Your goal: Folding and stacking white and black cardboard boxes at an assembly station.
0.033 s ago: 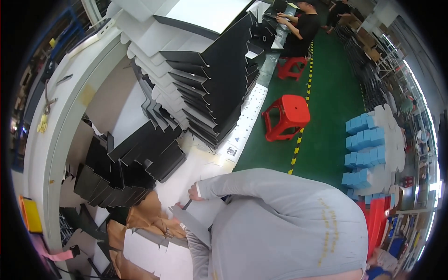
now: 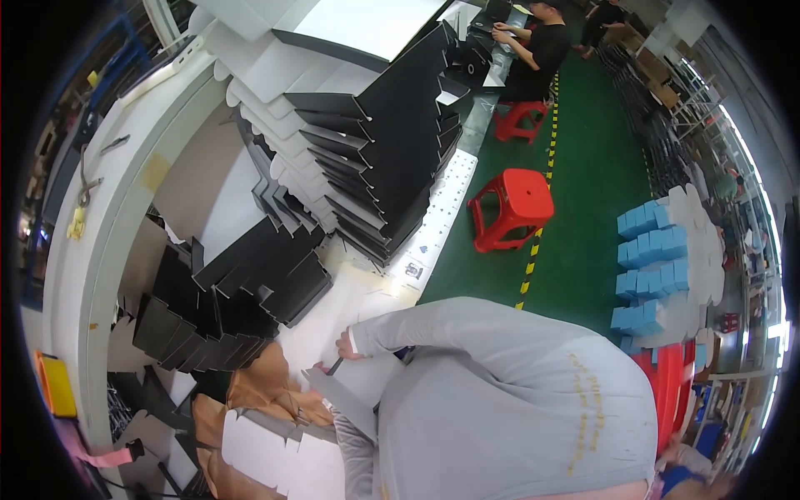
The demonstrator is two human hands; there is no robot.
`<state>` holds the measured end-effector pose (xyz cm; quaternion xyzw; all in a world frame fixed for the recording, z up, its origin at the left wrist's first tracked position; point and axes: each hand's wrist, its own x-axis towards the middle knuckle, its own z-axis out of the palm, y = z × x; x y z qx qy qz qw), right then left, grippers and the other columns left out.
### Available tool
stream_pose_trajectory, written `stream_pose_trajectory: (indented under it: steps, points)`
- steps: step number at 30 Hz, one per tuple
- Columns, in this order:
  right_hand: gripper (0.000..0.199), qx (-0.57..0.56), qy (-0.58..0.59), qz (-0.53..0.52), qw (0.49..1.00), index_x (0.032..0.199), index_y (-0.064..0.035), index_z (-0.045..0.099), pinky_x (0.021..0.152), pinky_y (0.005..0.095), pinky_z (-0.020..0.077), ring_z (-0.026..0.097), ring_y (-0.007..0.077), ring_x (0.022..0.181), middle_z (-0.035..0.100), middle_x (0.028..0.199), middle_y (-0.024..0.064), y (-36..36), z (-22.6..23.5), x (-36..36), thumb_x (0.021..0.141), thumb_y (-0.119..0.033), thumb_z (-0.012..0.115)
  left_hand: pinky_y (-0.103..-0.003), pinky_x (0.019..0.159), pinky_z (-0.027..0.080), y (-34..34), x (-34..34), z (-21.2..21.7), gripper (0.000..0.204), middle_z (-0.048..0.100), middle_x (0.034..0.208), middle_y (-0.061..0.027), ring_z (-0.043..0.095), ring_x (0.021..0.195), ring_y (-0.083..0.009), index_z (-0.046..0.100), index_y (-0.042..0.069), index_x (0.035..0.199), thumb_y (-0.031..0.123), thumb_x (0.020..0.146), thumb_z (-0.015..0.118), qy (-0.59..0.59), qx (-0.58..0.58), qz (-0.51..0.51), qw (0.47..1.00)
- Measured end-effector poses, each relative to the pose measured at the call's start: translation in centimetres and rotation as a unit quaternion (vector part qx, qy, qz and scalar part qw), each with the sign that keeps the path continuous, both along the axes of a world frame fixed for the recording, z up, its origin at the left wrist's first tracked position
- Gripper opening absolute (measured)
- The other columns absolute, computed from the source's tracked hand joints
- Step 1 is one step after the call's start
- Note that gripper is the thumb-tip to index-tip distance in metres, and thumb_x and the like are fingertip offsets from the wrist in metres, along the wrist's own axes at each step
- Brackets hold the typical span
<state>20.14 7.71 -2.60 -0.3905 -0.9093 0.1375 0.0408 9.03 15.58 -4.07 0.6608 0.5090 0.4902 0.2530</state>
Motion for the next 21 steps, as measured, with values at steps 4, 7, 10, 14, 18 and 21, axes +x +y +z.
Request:
stream_pose_trajectory:
  steps: [4,7,10,14,18,21]
  points:
    - [0.013,-0.056,-0.039,0.091,0.994,0.077,-0.0089,0.060,0.063,0.0402,0.0496,0.060,0.0285,0.076,0.059,0.082,0.0123,0.9,0.2,-1.6,0.070,-0.017,0.053,-0.027,0.059,0.045,-0.2,1.4,0.5,0.014,0.058,0.075,-0.0047,0.054,0.067,-0.0149,0.057,0.003,0.080,0.017,0.078,0.055,-0.002,-0.002,-0.008,1.000]
    - [0.013,-0.049,-0.033,0.094,0.994,0.077,-0.0087,0.060,0.063,0.0402,0.0496,0.060,0.0286,0.076,0.059,0.082,0.0122,0.0,-0.6,-4.2,0.069,-0.017,0.054,-0.027,0.059,0.045,-1.1,0.5,0.1,0.014,0.058,0.075,-0.0046,0.054,0.067,-0.0149,0.057,0.003,0.080,0.016,0.078,0.055,-0.001,-0.002,-0.010,1.000]
    - [0.013,-0.052,-0.026,0.096,0.994,0.077,-0.0086,0.060,0.063,0.0403,0.0496,0.060,0.0288,0.076,0.059,0.082,0.0121,0.8,-0.3,-4.8,0.069,-0.017,0.054,-0.027,0.059,0.045,-2.5,-1.1,-0.3,0.014,0.058,0.075,-0.0046,0.054,0.067,-0.0148,0.057,0.003,0.080,0.016,0.077,0.055,0.000,-0.012,-0.014,1.000]
    - [0.013,-0.057,-0.023,0.099,0.993,0.077,-0.0085,0.060,0.063,0.0403,0.0496,0.060,0.0289,0.076,0.059,0.082,0.0121,1.3,0.0,-3.6,0.068,-0.017,0.055,-0.027,0.059,0.045,-2.1,-1.3,-0.8,0.013,0.058,0.075,-0.0045,0.054,0.068,-0.0147,0.057,0.003,0.080,0.016,0.077,0.055,-0.005,-0.027,-0.018,0.999]
    - [0.013,-0.063,-0.023,0.095,0.993,0.076,-0.0083,0.060,0.063,0.0404,0.0496,0.060,0.0291,0.076,0.059,0.082,0.0120,1.2,-0.4,-3.0,0.068,-0.017,0.055,-0.027,0.060,0.044,-2.0,-1.8,-1.0,0.013,0.058,0.075,-0.0044,0.054,0.068,-0.0146,0.057,0.003,0.080,0.016,0.077,0.055,-0.014,-0.042,-0.029,0.999]
    - [0.013,-0.066,-0.028,0.090,0.993,0.076,-0.0082,0.060,0.063,0.0404,0.0496,0.060,0.0292,0.076,0.059,0.082,0.0119,1.5,-0.5,-3.3,0.067,-0.017,0.056,-0.026,0.060,0.044,-1.6,-2.0,-0.9,0.013,0.058,0.075,-0.0043,0.054,0.068,-0.0146,0.057,0.003,0.080,0.015,0.077,0.056,-0.024,-0.051,-0.038,0.998]
